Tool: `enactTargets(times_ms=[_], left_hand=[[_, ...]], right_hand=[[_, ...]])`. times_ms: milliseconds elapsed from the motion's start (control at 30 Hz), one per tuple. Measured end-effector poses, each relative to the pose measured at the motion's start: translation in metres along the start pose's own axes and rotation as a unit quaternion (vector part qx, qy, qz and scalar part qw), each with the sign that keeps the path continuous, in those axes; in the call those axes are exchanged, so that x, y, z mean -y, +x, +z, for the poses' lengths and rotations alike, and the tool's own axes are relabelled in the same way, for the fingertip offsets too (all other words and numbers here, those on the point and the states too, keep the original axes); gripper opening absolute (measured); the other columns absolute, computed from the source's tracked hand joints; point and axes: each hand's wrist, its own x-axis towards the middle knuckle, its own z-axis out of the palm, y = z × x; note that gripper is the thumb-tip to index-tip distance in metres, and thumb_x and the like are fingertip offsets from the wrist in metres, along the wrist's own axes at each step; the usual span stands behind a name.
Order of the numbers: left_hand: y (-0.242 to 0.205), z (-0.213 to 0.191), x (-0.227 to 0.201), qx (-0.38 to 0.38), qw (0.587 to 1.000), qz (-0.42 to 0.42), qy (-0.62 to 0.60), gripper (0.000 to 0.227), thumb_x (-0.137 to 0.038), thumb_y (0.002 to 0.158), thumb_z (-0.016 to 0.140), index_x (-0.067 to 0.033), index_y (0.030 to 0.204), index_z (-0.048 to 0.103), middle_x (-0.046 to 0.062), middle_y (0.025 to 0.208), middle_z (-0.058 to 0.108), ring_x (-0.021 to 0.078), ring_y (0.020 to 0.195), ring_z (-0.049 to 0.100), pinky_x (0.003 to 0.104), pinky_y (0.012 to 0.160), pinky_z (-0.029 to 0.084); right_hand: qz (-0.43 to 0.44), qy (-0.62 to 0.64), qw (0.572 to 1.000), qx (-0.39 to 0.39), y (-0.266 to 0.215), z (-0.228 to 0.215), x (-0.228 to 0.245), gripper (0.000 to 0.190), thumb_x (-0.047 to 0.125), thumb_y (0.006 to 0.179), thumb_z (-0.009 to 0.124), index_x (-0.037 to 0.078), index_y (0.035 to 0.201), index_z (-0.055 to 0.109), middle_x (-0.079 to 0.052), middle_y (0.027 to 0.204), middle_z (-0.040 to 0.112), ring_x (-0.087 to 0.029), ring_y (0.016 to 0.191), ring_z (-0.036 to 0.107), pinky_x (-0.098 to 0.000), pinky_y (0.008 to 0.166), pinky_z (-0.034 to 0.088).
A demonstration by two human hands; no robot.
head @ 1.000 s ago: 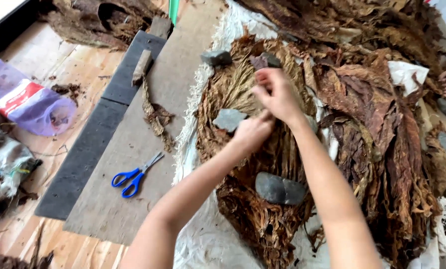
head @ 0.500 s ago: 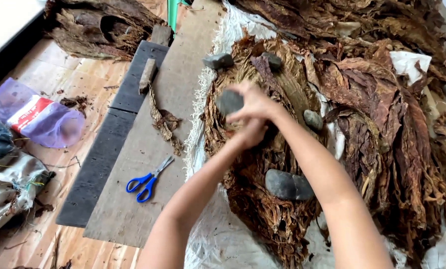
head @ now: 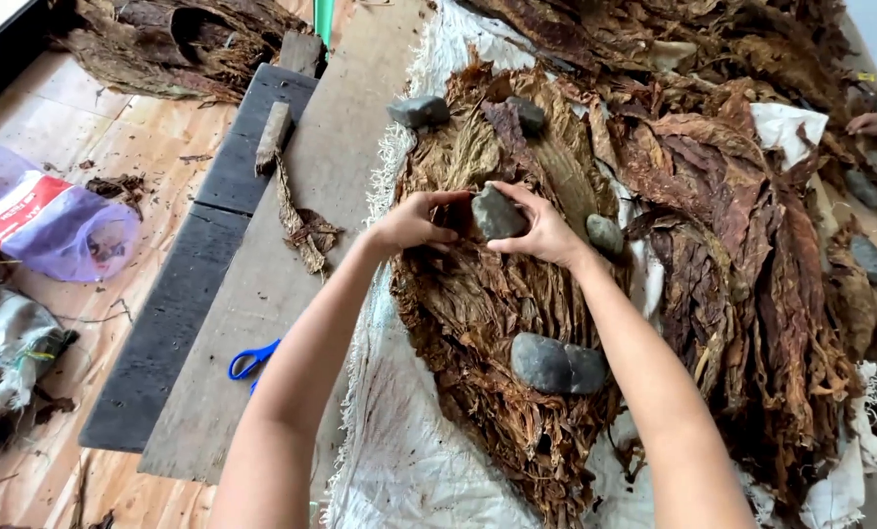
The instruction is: The person repeatedly lifts and replaces dried brown leaves on a table, using smooth stones to press them flat. They handle the leaves one at a time, adjusting their positions and ensuring the stones remain on top throughout the process.
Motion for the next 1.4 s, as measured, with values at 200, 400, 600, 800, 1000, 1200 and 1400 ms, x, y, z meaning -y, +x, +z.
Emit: enactTargets(times_ms=[200,400,600,800,1000,1200,1400], left_hand=[[-0.010,-0.018,-0.008,0.001,1.000,0.020,0.016,0.096,0.018,0.084,0.089,0.0014,0.171,0.053,0.024,0.177,0.044,0.0297,0.101,0.086,0.030,0.072,0.078],[-0.008,-0.041,0.035,-0.036,0.994,0.058,0.086,0.115,0.010,0.075,0.100,-0.0063,0.176,0.049,0.023,0.179,0.045,0.0467,0.159,0.048,0.044,0.094,0.077],[-0.028,-0.015,0.018,-0.120,0.930,0.017,0.347,0.114,-0.021,0.084,0.103,-0.0427,0.180,0.046,0.005,0.164,0.065,0.0362,0.160,0.055,0.060,0.127,0.053],[-0.064,0.087,-0.023,0.006,0.803,0.226,0.551,0.046,-0.037,0.096,0.092,-0.0257,0.140,0.085,0.003,0.145,0.076,0.0299,0.135,0.062,0.052,0.117,0.054],[-0.047,0.084,0.027,0.007,0.720,0.335,0.608,0.010,-0.015,0.109,0.079,-0.0145,0.113,0.089,0.001,0.105,0.072,0.0247,0.102,0.072,0.035,0.085,0.065],[-0.098,0.098,0.025,0.015,0.639,0.308,0.705,0.016,-0.015,0.111,0.074,-0.0127,0.124,0.083,0.004,0.117,0.078,0.0213,0.099,0.075,0.029,0.073,0.067],[-0.055,0.133,-0.016,0.025,0.768,0.258,0.585,0.037,-0.020,0.109,0.062,-0.0132,0.138,0.083,0.012,0.127,0.083,0.0295,0.116,0.081,0.039,0.084,0.070]], right_hand=[[0.002,-0.240,0.968,0.072,0.022,0.025,0.006,0.124,0.045,0.059,0.114,0.016,0.168,0.064,-0.020,0.148,0.065,-0.046,0.138,0.065,-0.0582,0.120,0.052],[-0.018,-0.319,0.945,0.070,0.039,0.051,-0.002,0.124,0.056,0.059,0.109,0.021,0.168,0.064,-0.011,0.149,0.064,-0.046,0.138,0.058,-0.0578,0.119,0.050],[0.000,-0.235,0.966,0.112,0.029,0.048,0.064,0.120,0.044,0.076,0.109,0.018,0.177,0.049,-0.027,0.167,0.057,-0.054,0.153,0.054,-0.0650,0.129,0.052],[0.028,-0.266,0.945,-0.189,0.010,-0.042,0.018,0.066,0.032,0.104,0.093,-0.003,0.150,0.061,-0.024,0.147,0.061,-0.031,0.129,0.066,-0.0416,0.116,0.060],[0.155,-0.253,0.940,-0.171,-0.011,-0.060,-0.046,0.075,0.049,0.087,0.104,-0.001,0.137,0.080,-0.028,0.127,0.084,-0.049,0.123,0.079,-0.0590,0.104,0.065],[0.064,-0.231,0.939,-0.249,-0.026,-0.066,-0.025,0.035,0.036,0.100,0.096,0.010,0.117,0.079,-0.014,0.102,0.085,-0.039,0.102,0.084,-0.0500,0.084,0.069],[-0.066,-0.315,0.901,-0.291,-0.070,-0.083,-0.014,0.022,0.012,0.122,0.071,0.013,0.118,0.049,-0.022,0.084,0.079,-0.047,0.082,0.082,-0.0510,0.074,0.062]])
